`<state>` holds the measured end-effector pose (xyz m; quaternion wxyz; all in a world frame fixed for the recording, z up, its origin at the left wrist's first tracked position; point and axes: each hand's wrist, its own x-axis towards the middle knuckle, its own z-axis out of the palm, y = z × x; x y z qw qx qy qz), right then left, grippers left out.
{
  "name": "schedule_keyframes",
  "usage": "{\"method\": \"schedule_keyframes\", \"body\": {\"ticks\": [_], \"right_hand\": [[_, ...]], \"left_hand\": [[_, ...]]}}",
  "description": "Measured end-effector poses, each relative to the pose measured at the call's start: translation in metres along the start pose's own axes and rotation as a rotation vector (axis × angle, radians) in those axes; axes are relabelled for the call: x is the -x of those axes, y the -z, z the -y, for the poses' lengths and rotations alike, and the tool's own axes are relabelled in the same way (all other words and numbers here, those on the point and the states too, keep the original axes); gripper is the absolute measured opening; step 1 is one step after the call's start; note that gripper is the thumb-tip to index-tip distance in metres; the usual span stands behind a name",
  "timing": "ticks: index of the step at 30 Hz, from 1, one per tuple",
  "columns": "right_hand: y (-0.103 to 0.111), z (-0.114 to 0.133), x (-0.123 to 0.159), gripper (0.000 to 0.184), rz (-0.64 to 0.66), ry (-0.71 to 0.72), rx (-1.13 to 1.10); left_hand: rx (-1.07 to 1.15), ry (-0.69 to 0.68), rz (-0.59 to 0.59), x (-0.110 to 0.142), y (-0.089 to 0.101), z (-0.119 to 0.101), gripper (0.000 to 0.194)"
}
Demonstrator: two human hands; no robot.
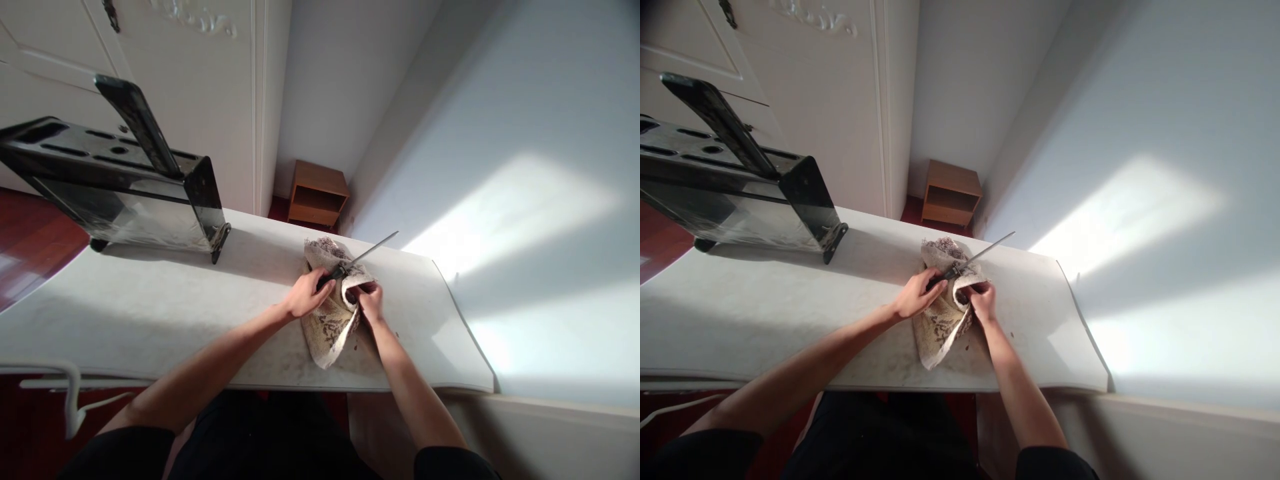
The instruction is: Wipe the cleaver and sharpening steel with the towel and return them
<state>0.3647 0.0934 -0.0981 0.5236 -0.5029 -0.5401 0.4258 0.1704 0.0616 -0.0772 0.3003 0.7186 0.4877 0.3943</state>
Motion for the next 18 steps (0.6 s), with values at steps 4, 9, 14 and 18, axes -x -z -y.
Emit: {"method": "schedule_keyframes", "body": {"ticks": [4, 9, 14, 18], "right_hand": [[-0.003, 0.001, 0.003, 0.014, -0.047, 0.101, 0.087], [-0.006, -0.001, 0.008, 0.011, -0.053, 0.246, 0.134], [-0.006, -0.008, 0.008, 0.012, -0.169, 0.360, 0.228], [-0.005, -0.015, 0.006, 0.015, -0.267, 0.406, 0.313]], "left_hand": [[-0.015, -0.018, -0.030, 0.003, -0.001, 0.001, 0.024], [-0.118, 0.033, -0.020, 0.005, -0.005, -0.001, 0.023], [-0.270, 0.054, 0.015, 0.006, -0.012, -0.007, 0.029], [-0.345, 0.059, 0.067, 0.007, -0.015, -0.010, 0.028]]}}
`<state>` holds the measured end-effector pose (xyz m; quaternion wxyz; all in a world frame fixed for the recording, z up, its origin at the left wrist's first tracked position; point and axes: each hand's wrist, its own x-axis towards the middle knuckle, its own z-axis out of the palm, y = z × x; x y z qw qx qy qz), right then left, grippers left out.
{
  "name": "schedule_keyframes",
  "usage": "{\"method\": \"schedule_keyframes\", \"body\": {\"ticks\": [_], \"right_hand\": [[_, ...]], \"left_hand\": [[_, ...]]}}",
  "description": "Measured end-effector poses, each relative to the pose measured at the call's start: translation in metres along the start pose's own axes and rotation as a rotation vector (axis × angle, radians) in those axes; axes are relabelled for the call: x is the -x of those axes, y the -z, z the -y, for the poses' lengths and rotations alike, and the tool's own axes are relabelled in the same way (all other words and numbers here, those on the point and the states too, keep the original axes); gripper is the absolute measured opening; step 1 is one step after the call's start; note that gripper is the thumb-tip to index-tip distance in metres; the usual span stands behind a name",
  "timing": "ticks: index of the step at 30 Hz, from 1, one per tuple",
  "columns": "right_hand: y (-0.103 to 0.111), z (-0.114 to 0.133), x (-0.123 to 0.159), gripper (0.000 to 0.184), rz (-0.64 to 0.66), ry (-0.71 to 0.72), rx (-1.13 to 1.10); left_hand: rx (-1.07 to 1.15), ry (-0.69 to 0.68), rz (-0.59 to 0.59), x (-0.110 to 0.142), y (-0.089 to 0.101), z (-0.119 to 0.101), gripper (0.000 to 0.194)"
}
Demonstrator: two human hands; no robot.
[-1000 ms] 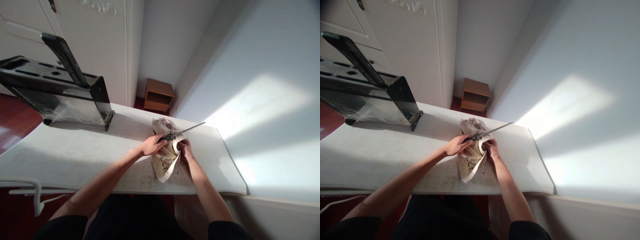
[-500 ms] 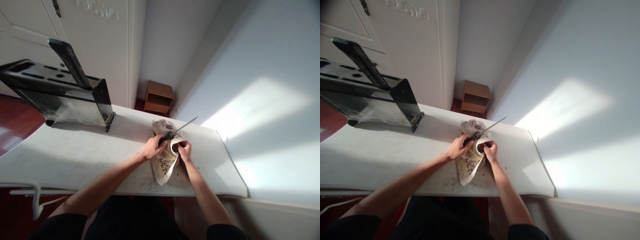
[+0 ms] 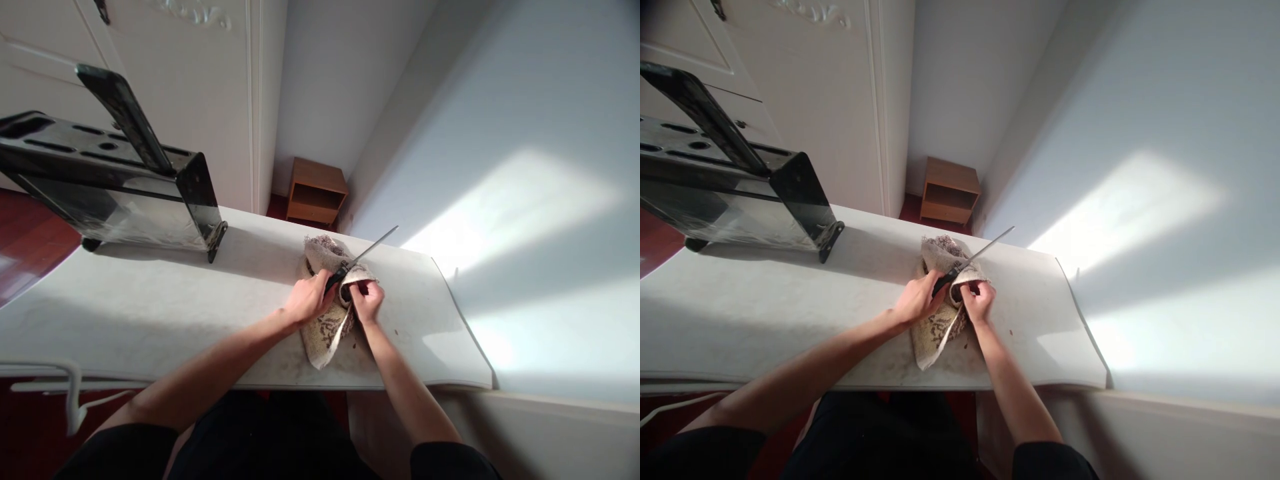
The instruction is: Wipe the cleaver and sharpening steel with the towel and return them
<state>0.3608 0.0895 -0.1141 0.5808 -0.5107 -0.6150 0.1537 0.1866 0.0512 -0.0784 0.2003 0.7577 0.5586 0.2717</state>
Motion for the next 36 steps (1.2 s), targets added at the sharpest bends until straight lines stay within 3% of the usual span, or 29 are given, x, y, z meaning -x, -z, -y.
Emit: {"method": "schedule_keyframes", "body": {"ticks": [4, 12, 22, 29, 36], "right_hand": [[-0.002, 0.001, 0.000, 0.014, -0.029, 0.046, 0.044], [-0.003, 0.009, -0.001, 0.010, 0.022, -0.002, 0.155], [-0.006, -0.002, -0.001, 0.017, -0.018, 0.061, 0.221], [-0.009, -0.006, -0.006, 0.022, 0.036, -0.147, -0.021], [-0.009, 0.004, -0.010, 0.018, 0.089, -0.142, -0.101]], "left_hand": [[-0.034, -0.002, 0.013, 0.000, -0.003, -0.001, 0.028], [-0.083, 0.005, 0.045, -0.001, -0.007, -0.004, 0.030], [-0.116, 0.043, 0.047, -0.002, -0.005, -0.006, 0.032], [-0.032, 0.098, -0.019, -0.004, -0.003, 0.001, 0.029], [0.020, 0.164, -0.066, -0.005, 0.001, 0.004, 0.032]]}}
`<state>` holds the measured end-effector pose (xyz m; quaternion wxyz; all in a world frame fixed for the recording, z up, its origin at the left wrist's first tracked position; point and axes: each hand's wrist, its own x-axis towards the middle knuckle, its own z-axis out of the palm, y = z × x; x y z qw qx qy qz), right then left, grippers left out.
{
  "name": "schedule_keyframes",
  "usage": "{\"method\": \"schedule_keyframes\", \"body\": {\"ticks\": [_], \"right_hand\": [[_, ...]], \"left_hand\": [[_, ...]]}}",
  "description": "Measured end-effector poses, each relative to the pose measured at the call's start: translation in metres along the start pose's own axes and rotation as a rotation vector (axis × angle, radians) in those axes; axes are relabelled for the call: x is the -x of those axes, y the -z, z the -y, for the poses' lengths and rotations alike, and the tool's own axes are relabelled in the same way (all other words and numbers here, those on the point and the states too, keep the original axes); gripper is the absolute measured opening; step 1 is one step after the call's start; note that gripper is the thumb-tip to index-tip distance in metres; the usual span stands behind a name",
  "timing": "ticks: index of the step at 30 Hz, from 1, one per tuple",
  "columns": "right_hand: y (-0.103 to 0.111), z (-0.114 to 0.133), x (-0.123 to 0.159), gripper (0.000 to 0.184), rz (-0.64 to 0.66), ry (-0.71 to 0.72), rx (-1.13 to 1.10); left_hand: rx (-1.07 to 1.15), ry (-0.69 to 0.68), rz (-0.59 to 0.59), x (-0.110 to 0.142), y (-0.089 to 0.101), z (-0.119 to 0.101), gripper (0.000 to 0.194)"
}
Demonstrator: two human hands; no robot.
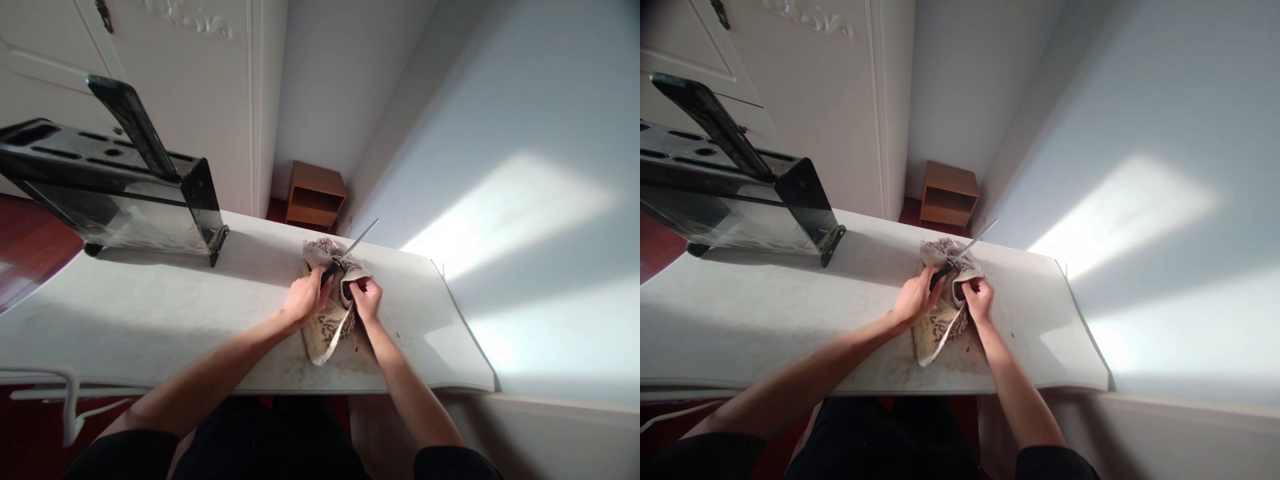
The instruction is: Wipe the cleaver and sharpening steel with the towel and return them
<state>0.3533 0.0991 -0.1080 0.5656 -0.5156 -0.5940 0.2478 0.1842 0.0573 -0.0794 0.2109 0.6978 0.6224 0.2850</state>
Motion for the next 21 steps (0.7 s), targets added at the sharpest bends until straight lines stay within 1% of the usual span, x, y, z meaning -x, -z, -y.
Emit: {"method": "schedule_keyframes", "body": {"ticks": [6, 10, 12, 17, 21], "right_hand": [[-0.0007, -0.0034, -0.0004, 0.020, 0.011, -0.001, -0.027], [-0.0035, -0.0064, 0.0021, 0.022, 0.022, -0.018, -0.020], [-0.0042, -0.0070, 0.0040, 0.022, 0.012, -0.013, 0.019], [-0.0013, -0.0033, 0.0060, 0.021, -0.025, 0.108, 0.196], [0.0003, 0.0003, 0.0057, 0.020, -0.047, 0.192, 0.273]], "left_hand": [[0.025, -0.004, 0.012, 0.0018, 0.0006, -0.0015, 0.030], [-0.014, -0.048, 0.026, 0.0027, -0.0042, -0.0007, 0.027], [-0.044, -0.075, 0.037, 0.0035, -0.0062, -0.0015, 0.027], [-0.121, -0.097, 0.063, 0.0061, -0.0073, -0.0065, 0.027], [-0.146, -0.101, 0.084, 0.0068, -0.0067, -0.0079, 0.027]]}}
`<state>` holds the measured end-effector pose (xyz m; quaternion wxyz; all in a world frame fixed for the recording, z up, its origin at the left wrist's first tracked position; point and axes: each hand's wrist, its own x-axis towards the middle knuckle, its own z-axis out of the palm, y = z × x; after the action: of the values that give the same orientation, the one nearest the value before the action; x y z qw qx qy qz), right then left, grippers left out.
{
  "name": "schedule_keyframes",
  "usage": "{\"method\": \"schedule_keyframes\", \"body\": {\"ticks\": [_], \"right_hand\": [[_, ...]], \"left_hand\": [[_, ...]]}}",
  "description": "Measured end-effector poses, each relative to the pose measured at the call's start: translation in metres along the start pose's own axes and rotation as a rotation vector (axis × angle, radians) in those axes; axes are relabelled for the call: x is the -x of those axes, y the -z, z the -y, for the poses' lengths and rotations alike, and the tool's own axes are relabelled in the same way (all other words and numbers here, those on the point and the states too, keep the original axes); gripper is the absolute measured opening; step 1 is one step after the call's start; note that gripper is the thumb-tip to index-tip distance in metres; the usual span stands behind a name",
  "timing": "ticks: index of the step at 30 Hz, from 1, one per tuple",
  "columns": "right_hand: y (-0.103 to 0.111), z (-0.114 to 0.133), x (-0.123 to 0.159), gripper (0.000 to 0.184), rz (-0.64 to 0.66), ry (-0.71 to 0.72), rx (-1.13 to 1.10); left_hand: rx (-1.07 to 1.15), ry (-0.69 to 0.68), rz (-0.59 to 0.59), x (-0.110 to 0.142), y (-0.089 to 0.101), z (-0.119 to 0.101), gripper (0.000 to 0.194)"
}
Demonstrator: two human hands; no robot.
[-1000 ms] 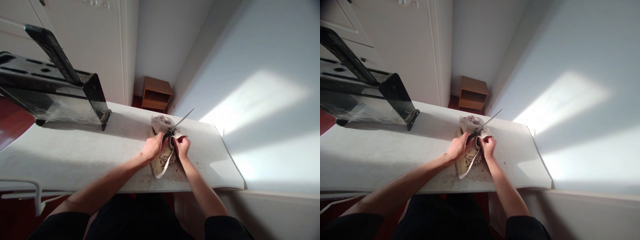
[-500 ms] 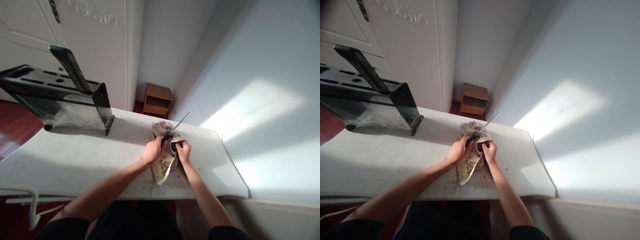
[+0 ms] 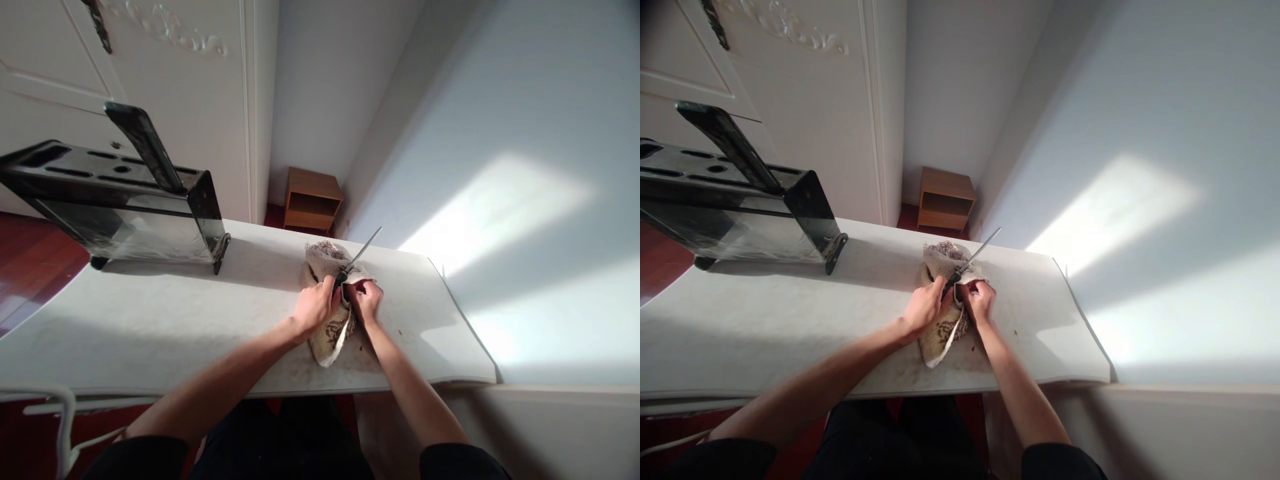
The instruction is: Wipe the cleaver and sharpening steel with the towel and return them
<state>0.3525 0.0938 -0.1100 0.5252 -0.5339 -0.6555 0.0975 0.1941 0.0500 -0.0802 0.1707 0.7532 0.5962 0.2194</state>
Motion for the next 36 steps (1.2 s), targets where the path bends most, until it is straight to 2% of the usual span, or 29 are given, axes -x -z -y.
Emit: {"method": "schedule_keyframes", "body": {"ticks": [12, 20, 28, 36], "right_hand": [[-0.007, 0.003, 0.001, 0.017, -0.026, -0.148, -0.010], [-0.007, 0.007, 0.002, 0.018, -0.029, -0.159, -0.019], [-0.008, 0.005, 0.003, 0.018, -0.036, -0.182, -0.031], [-0.003, 0.002, -0.008, 0.024, -0.061, -0.305, -0.215]], "left_hand": [[0.048, 0.031, 0.076, -0.005, 0.007, -0.001, 0.026], [0.054, 0.036, 0.092, -0.005, 0.009, -0.001, 0.026], [0.062, 0.035, 0.074, -0.004, 0.006, -0.001, 0.027], [0.139, 0.082, -0.008, -0.006, 0.005, 0.007, 0.028]]}}
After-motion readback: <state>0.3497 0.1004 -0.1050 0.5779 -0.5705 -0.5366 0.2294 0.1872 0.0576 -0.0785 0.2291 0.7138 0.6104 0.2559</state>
